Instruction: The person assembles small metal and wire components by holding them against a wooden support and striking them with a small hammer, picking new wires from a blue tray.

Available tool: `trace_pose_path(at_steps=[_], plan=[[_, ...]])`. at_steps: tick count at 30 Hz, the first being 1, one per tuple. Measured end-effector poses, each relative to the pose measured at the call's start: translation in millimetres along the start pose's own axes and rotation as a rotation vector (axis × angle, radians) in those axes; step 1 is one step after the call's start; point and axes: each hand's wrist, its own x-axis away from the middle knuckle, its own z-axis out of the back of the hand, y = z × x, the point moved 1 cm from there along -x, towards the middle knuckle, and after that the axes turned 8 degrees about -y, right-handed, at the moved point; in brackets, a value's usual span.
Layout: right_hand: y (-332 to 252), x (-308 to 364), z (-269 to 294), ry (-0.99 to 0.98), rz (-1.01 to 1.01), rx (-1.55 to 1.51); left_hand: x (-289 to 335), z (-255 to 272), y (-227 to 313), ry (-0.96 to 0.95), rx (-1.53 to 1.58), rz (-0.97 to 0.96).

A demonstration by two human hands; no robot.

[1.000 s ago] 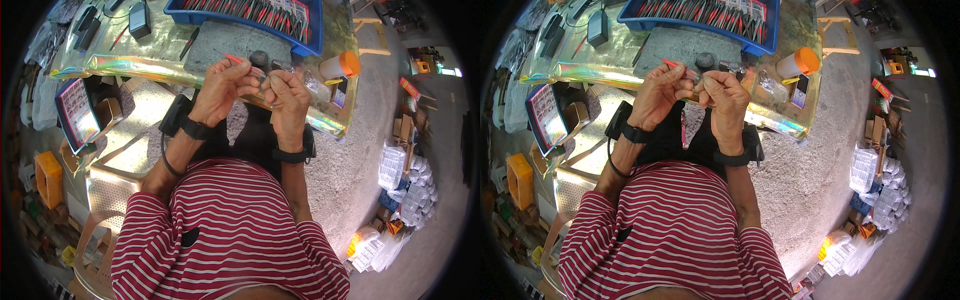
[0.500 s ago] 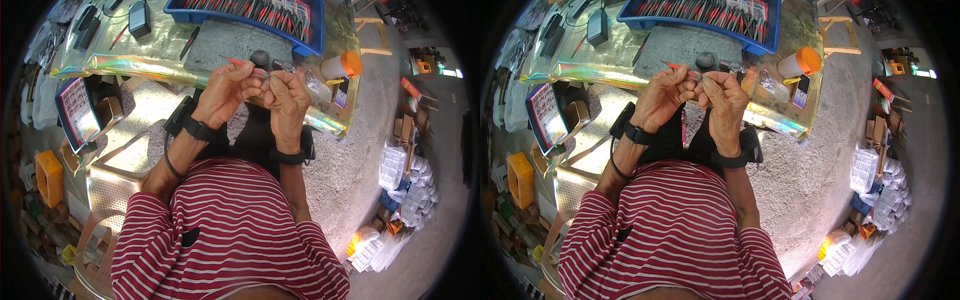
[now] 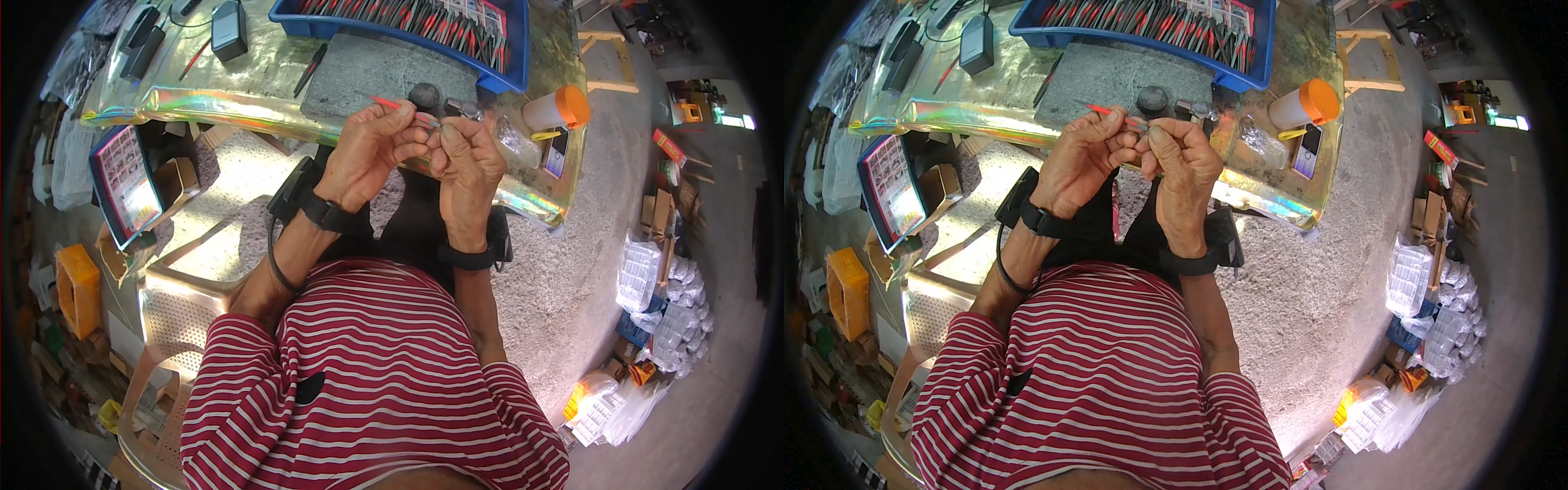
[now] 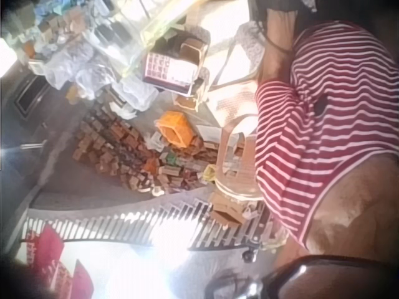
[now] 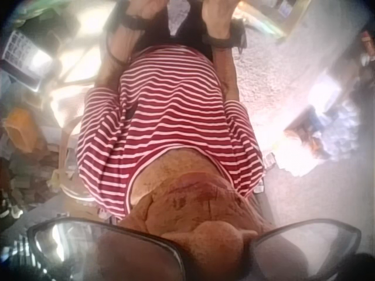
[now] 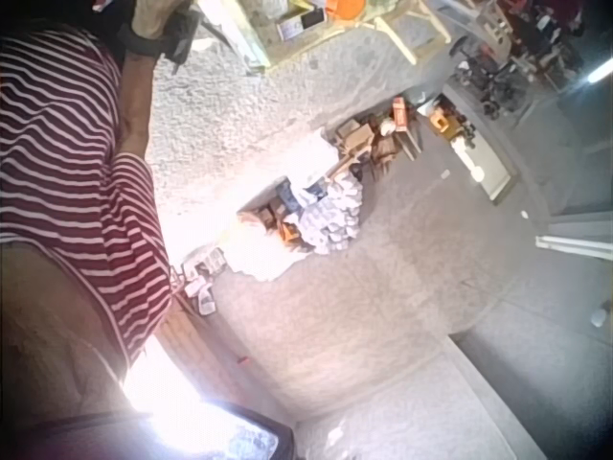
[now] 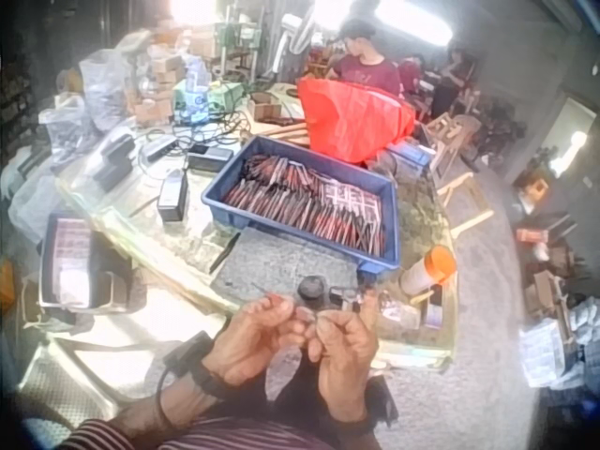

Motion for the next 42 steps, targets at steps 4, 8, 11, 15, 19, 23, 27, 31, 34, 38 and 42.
trace_pose_path(at_steps=[4, 8, 11, 15, 19, 23, 27, 31, 34, 38, 42], plan=[[2, 2, -4, 0.047, 0.036, 0.056, 0, 0, -1, -0.018, -0.024, -0.033], [10, 4, -3, 0.117, 0.127, 0.205, 2, -4, -6, 0.028, -0.171, -0.170], [13, 4, -4, 0.141, 0.126, 0.196, 3, -10, -9, 0.055, -0.370, -0.293], [17, 2, 2, 0.104, -0.009, 0.012, 3, -14, -10, 0.034, -0.565, -0.419], [26, 1, 3, 0.116, -0.075, -0.020, 3, -14, -8, 0.075, -0.620, -0.380], [28, -1, 2, 0.150, -0.108, -0.058, 0, -11, -7, 0.080, -0.688, -0.329], [30, -2, 5, 0.126, -0.164, -0.129, -11, -4, -3, 0.088, -0.817, -0.331], [26, -3, 3, 0.120, -0.197, -0.103, -21, 0, -5, 0.057, -1.019, -0.428], [27, -7, 3, 0.116, -0.241, -0.094, -28, 1, -6, 0.063, -1.094, -0.465], [30, -12, 9, 0.094, -0.254, -0.090, -37, 6, -8, 0.084, -1.158, -0.483], [32, -11, 16, 0.107, -0.291, -0.080, -46, 9, -7, 0.065, -1.094, -0.512]])
